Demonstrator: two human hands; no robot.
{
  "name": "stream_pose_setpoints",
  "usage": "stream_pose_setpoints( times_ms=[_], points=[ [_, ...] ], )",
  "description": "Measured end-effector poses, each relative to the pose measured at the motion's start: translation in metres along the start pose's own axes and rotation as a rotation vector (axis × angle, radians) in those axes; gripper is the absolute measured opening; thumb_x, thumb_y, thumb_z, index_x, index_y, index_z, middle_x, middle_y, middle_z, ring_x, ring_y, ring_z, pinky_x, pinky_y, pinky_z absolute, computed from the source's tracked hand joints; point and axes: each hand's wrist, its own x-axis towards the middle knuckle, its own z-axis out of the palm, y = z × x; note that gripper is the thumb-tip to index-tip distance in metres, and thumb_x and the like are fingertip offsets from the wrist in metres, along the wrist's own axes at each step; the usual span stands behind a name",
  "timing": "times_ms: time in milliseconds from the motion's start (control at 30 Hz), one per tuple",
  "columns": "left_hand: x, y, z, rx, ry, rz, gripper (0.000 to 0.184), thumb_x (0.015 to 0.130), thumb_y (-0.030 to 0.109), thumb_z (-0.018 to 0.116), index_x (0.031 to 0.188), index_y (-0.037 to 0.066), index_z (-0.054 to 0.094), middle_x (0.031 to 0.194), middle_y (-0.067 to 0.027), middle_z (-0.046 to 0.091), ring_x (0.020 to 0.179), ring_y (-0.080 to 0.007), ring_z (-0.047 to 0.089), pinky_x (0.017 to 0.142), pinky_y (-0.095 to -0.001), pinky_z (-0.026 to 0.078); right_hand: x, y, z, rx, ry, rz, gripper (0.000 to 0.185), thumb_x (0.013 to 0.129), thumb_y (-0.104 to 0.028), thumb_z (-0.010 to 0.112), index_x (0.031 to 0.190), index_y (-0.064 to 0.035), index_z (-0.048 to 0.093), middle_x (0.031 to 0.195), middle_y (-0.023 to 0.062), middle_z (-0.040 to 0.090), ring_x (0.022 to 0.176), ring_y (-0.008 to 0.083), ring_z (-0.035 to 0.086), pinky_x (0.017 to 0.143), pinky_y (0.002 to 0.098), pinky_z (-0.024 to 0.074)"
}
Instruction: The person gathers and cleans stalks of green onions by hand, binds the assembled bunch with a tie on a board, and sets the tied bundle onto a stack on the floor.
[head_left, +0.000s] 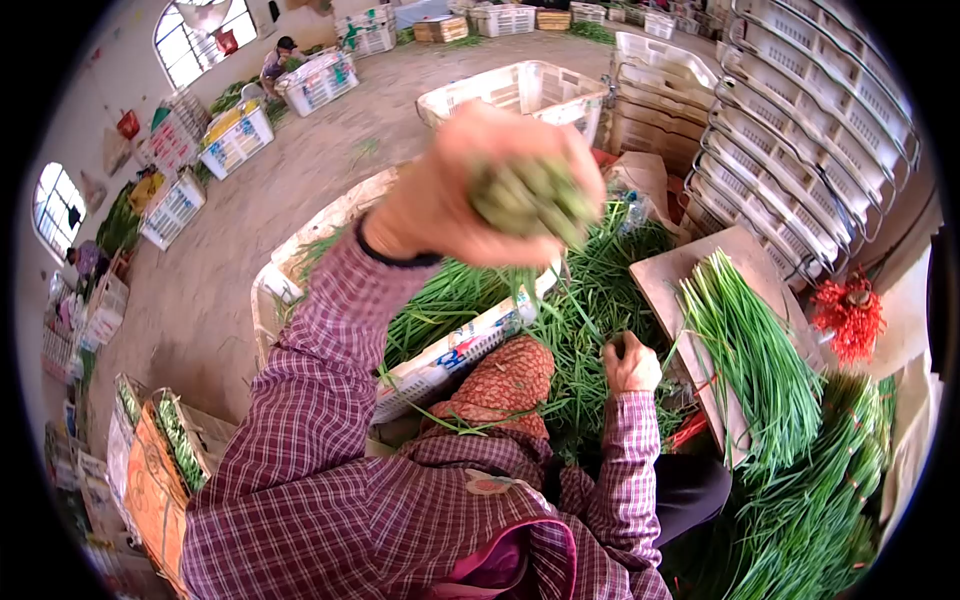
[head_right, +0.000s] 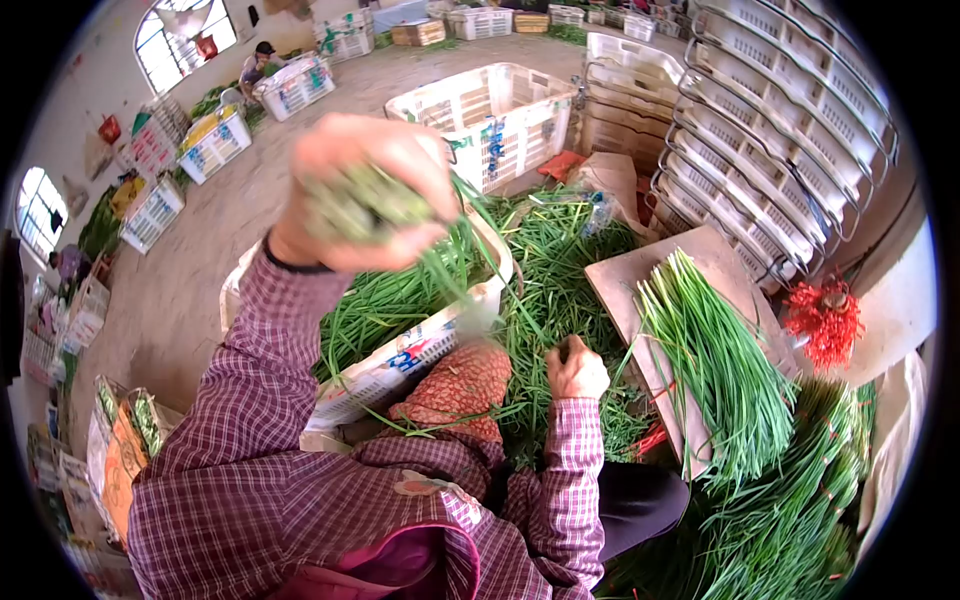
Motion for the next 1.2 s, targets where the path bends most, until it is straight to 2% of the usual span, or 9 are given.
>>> stream_pose_setpoints(
  times_ms=[100,167,300,367,533,633,800,1067,1200],
  points=[
    [-0.017,0.008,0.036,0.475,-0.167,0.097,0.023,0.08,0.027,0.07,0.071,0.01,0.056,0.057,0.0034,0.051,0.045,-0.0107,0.047,0.039,-0.0255,0.039,-0.005,0.018,-0.005,-0.267,-0.167,0.134,0.016,0.078,-0.029,0.061,0.082,-0.0129,0.065,0.071,0.0123,0.068,0.064,0.0302,0.067,0.06,0.0427,0.0534],
    [-0.063,0.008,0.083,0.58,-0.405,-0.019,0.027,0.087,0.029,0.061,0.07,0.011,0.052,0.056,0.0032,0.045,0.049,-0.0109,0.045,0.044,-0.0253,0.039,-0.009,0.042,0.005,-0.428,-0.404,0.204,0.021,0.077,-0.03,0.063,0.089,-0.0132,0.068,0.078,0.0125,0.069,0.073,0.0299,0.068,0.066,0.0434,0.0531],
    [-0.175,0.024,0.178,0.434,-0.613,-0.15,0.014,0.081,0.017,0.062,0.075,0.01,0.052,0.065,0.001,0.047,0.062,-0.0132,0.049,0.054,-0.03,0.043,-0.024,0.042,-0.001,-0.375,-0.486,0.224,0.025,0.077,-0.031,0.066,0.095,-0.0142,0.068,0.095,0.0117,0.069,0.086,0.0291,0.067,0.073,0.0428,0.053],
    [-0.213,0.043,0.215,0.217,-0.766,-0.322,0.011,0.078,0.016,0.063,0.078,0.01,0.054,0.071,-0.0007,0.051,0.071,-0.0158,0.052,0.063,-0.0318,0.043,-0.032,0.042,0.002,-0.255,-0.342,0.142,0.025,0.077,-0.032,0.064,0.097,-0.0176,0.07,0.094,0.0102,0.07,0.087,0.0298,0.066,0.078,0.0431,0.0525],
    [-0.252,0.073,0.246,0.191,-0.815,-0.375,0.01,0.076,0.02,0.06,0.081,0.011,0.056,0.075,-0.003,0.056,0.08,-0.0197,0.056,0.071,-0.0331,0.041,-0.041,0.031,0.012,0.097,-0.275,0.004,0.015,0.081,-0.025,0.064,0.088,-0.0145,0.072,0.089,0.0082,0.071,0.075,0.0279,0.068,0.069,0.0382,0.0542],
    [-0.256,0.078,0.249,0.172,-0.855,-0.385,0.014,0.077,0.022,0.06,0.084,0.009,0.059,0.078,-0.0038,0.058,0.083,-0.0197,0.057,0.074,-0.0334,0.041,-0.044,0.021,0.024,0.264,-0.257,-0.036,0.018,0.083,-0.025,0.063,0.087,-0.0093,0.071,0.079,0.0126,0.07,0.067,0.028,0.068,0.065,0.0375,0.054],
    [-0.26,0.075,0.252,0.167,-0.911,-0.408,0.016,0.079,0.024,0.059,0.085,0.008,0.06,0.079,-0.0046,0.059,0.084,-0.0196,0.057,0.075,-0.0329,0.041,-0.056,0.005,0.039,0.23,-0.325,-0.004,0.032,0.085,-0.038,0.066,0.075,-0.0069,0.065,0.061,0.0134,0.062,0.055,0.0318,0.062,0.053,0.0423,0.0468],
    [-0.271,0.072,0.266,0.135,-0.924,-0.429,0.017,0.074,0.023,0.06,0.077,0.007,0.062,0.07,-0.0033,0.059,0.077,-0.0207,0.058,0.073,-0.0344,0.042,-0.064,0.007,0.065,0.489,-0.255,-0.07,0.014,0.084,-0.017,0.067,0.085,-0.0031,0.065,0.071,0.0101,0.068,0.06,0.0205,0.066,0.057,0.0314,0.0516],
    [-0.286,0.067,0.277,0.027,-0.909,-0.473,0.016,0.072,0.021,0.059,0.072,0.006,0.063,0.065,-0.0036,0.059,0.072,-0.0225,0.059,0.072,-0.036,0.044,-0.046,-0.047,0.047,0.613,-0.201,-0.21,0.005,0.083,-0.008,0.064,0.085,-0.003,0.064,0.076,0.0102,0.068,0.062,0.0196,0.066,0.059,0.0299,0.052]
  ],
)
